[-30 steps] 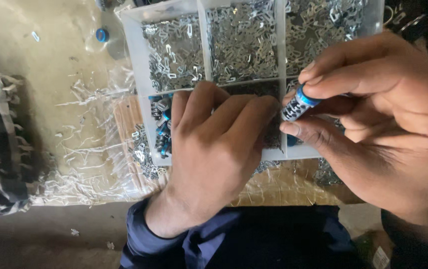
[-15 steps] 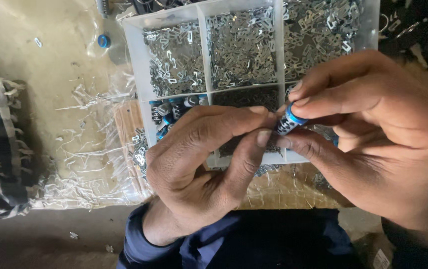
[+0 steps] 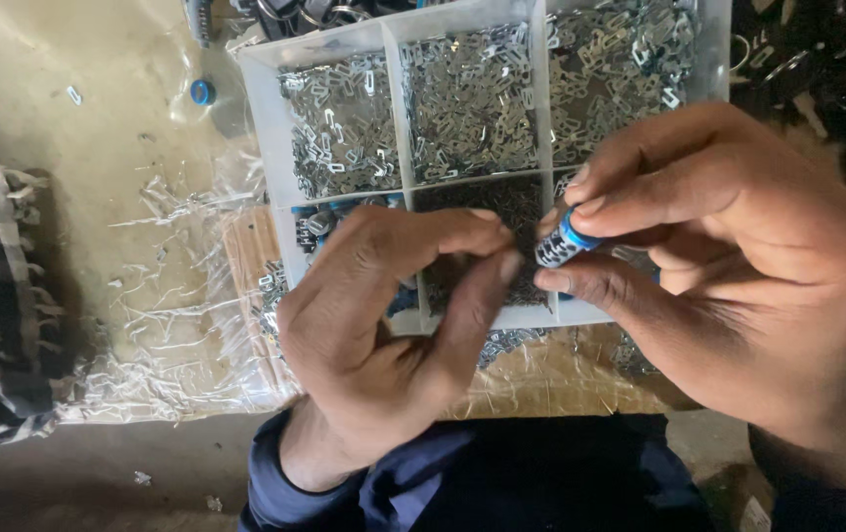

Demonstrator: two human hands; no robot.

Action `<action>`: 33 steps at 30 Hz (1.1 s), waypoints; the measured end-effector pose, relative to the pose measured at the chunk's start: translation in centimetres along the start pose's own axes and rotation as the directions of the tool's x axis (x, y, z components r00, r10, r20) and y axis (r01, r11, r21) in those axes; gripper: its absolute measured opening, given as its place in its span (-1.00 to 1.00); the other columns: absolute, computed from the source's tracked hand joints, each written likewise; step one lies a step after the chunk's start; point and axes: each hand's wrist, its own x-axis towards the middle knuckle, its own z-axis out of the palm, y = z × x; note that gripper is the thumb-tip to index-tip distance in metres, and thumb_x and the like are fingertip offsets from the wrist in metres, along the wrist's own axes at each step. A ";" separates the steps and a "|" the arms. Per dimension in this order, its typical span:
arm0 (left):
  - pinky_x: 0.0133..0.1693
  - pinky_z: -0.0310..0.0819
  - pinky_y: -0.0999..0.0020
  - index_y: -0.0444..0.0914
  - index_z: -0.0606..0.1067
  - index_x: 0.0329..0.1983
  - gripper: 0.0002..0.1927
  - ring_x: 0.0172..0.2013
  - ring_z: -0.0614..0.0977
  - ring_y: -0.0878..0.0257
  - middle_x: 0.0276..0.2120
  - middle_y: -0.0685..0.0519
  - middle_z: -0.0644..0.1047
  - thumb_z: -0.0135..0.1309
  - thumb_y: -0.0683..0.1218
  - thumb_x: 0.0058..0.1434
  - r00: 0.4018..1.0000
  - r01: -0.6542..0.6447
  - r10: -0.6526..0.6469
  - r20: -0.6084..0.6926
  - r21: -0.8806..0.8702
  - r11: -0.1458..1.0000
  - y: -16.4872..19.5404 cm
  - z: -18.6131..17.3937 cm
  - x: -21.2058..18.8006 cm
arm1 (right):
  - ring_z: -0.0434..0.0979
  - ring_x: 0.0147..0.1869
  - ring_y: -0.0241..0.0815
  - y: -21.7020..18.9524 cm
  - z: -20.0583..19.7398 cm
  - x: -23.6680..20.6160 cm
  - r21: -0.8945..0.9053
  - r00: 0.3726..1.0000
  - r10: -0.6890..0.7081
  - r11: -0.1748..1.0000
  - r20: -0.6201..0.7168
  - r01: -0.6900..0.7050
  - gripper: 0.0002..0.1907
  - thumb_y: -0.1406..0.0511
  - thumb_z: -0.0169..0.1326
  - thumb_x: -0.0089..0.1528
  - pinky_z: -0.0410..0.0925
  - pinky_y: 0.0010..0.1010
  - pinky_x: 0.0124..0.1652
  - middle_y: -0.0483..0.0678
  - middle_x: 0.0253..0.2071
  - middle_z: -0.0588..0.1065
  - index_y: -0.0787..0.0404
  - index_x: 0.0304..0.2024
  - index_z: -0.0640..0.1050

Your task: The person assembles small metal hardware components at a workbench. They pick tiny metal parts such as springs and pins from a compartment box, insert them into a small metal barrel body held in the other hand, press the parts into place, and set finished assemblies aside, repeating the cycle.

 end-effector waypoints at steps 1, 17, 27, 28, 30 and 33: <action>-0.28 0.50 0.34 -0.31 0.58 -0.16 -0.78 -0.32 0.62 0.24 -0.29 0.03 0.66 0.37 -0.28 0.16 0.998 -0.049 0.053 -0.023 0.159 0.986 0.0 0.1 0.4 | 0.65 0.07 -0.13 -0.1 0.1 0.1 -0.003 0.999 0.014 1.000 -0.029 -0.014 -0.70 0.54 0.22 0.17 0.65 -0.45 0.01 0.18 0.04 0.40 0.45 -0.08 0.43; -0.12 0.73 0.49 -0.38 0.47 -0.05 -0.73 -0.18 0.76 0.29 -0.17 -0.06 0.65 0.32 -0.22 0.32 0.975 0.197 -0.221 -0.025 -0.360 0.912 0.3 0.5 -2.0 | 0.64 0.07 -0.13 0.5 0.4 -0.1 0.048 0.998 -0.065 0.997 0.007 0.065 -0.65 0.48 0.26 0.15 0.61 -0.44 -0.01 0.22 0.05 0.40 0.45 -0.09 0.41; -0.17 0.72 0.49 -0.34 0.46 -0.11 -0.77 -0.18 0.76 0.28 -0.23 -0.09 0.63 0.31 -0.20 0.35 0.975 0.200 -0.223 -0.010 -0.398 0.895 -1.0 0.7 -3.5 | 0.68 -0.03 -0.19 0.9 0.4 -0.3 0.000 0.994 -0.110 0.994 -0.010 0.110 -0.67 0.47 0.31 0.14 0.59 -0.52 -0.12 0.17 -0.07 0.47 0.39 -0.14 0.45; -0.18 0.73 0.49 -0.33 0.47 -0.11 -0.76 -0.19 0.77 0.28 -0.23 -0.08 0.63 0.32 -0.19 0.34 0.977 0.191 -0.213 -0.013 -0.389 0.901 -1.0 0.8 -3.4 | 0.69 -0.03 -0.18 1.0 0.4 -0.4 -0.030 0.994 -0.105 0.994 -0.011 0.104 -0.67 0.46 0.32 0.14 0.59 -0.53 -0.14 0.17 -0.07 0.47 0.39 -0.14 0.46; -0.17 0.75 0.49 -0.32 0.48 -0.10 -0.76 -0.19 0.78 0.29 -0.24 -0.07 0.63 0.33 -0.18 0.33 0.984 0.156 -0.177 -0.022 -0.378 0.913 -1.1 0.8 -3.0 | 0.68 -0.03 -0.17 1.1 0.3 -0.5 -0.081 0.993 -0.119 0.990 -0.002 0.118 -0.67 0.46 0.34 0.13 0.60 -0.53 -0.14 0.17 -0.07 0.48 0.38 -0.14 0.48; -0.17 0.68 0.52 -0.30 0.49 -0.11 -0.72 -0.20 0.75 0.32 -0.25 0.00 0.64 0.38 -0.12 0.30 0.992 0.102 -0.120 -0.030 -0.348 0.932 -1.1 0.6 -2.5 | 0.67 0.00 -0.15 1.0 0.1 -0.5 -0.109 0.992 -0.123 0.986 0.039 0.127 -0.68 0.46 0.34 0.12 0.63 -0.49 -0.11 0.18 -0.05 0.47 0.38 -0.15 0.49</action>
